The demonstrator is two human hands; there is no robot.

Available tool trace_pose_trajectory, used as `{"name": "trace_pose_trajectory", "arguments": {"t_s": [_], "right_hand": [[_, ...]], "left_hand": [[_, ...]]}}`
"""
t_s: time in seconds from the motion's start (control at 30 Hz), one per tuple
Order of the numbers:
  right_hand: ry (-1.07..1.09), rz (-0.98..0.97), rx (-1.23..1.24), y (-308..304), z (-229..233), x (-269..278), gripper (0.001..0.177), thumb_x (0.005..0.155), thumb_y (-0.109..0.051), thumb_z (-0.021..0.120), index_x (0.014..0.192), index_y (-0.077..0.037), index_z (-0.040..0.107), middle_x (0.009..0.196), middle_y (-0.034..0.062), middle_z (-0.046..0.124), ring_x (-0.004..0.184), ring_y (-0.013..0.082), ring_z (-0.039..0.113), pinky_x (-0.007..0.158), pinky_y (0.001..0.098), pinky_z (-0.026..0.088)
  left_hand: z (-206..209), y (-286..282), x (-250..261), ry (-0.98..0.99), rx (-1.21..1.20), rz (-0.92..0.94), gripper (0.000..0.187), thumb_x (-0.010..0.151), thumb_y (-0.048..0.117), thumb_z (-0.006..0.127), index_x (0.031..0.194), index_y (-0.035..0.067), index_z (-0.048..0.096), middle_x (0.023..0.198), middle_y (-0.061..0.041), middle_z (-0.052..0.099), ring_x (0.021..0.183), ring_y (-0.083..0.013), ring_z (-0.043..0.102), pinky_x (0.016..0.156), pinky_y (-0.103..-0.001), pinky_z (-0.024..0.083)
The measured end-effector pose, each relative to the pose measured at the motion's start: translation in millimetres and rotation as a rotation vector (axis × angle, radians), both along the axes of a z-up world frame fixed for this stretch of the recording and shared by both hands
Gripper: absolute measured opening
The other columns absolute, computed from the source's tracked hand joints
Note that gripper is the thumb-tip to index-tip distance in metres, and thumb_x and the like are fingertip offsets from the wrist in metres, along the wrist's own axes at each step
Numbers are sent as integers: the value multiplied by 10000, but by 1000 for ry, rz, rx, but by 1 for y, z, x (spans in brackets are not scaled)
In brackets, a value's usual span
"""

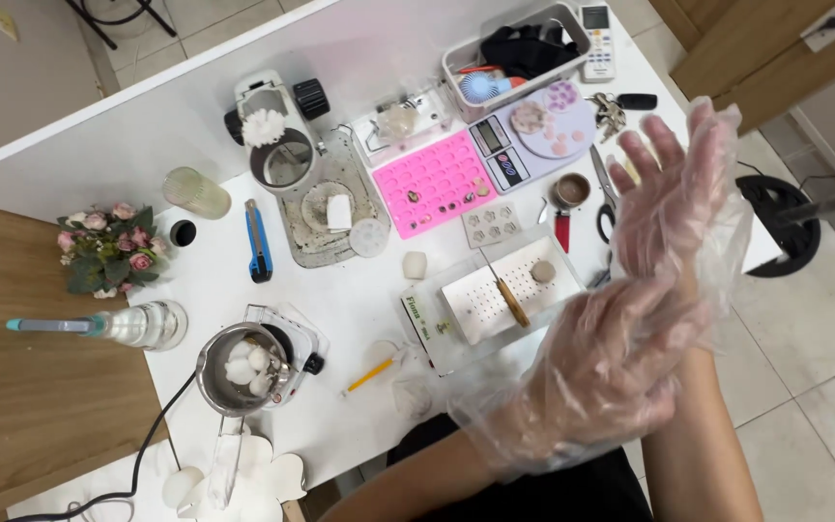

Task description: Shaping and assembling small decorative wax elements for candles.

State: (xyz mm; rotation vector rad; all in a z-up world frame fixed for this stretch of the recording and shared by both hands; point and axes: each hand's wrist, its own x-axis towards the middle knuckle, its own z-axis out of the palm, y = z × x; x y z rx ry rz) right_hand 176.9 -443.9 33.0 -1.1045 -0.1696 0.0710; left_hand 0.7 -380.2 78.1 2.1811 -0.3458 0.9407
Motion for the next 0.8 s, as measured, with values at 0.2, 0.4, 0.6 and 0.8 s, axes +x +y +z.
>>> {"name": "trace_pose_trajectory", "arguments": {"t_s": [0.2,0.4,0.6,0.8], "right_hand": [[236,-48,-115,-4,38,-41,1297,847,-718,761,1629,11,28,1679,343,242,1577,475,317,1287,601,316],[23,127,70,-108,-2,1,1265,826,-885,536,1637,-273,-217,1713,267,-232,1629,507,-75,1283,789,78],[-114,126,322,-242,-67,21,957,915,-782,544,1603,-250,144,1714,172,124,1561,366,206,1238,590,191],[356,-116,909,-189,9,-7,701,1075,-562,543,1513,-38,387,1534,234,421,1362,377,478,1166,551,433]], "left_hand": [[-48,-35,38,18,64,-42,128,1035,92,690,1098,16,608,1035,-146,636,929,-273,672,764,-373,587],[-47,-93,29,8,16,-172,132,1076,108,653,1140,9,594,1045,-150,619,910,-260,661,740,-359,582],[-46,-135,25,-8,-23,-302,147,1124,127,609,1190,0,577,1056,-154,599,887,-244,649,712,-343,575],[-27,-136,45,-74,-65,-299,376,1029,254,647,1254,-12,504,1155,-222,561,905,-308,634,713,-393,571]]}}
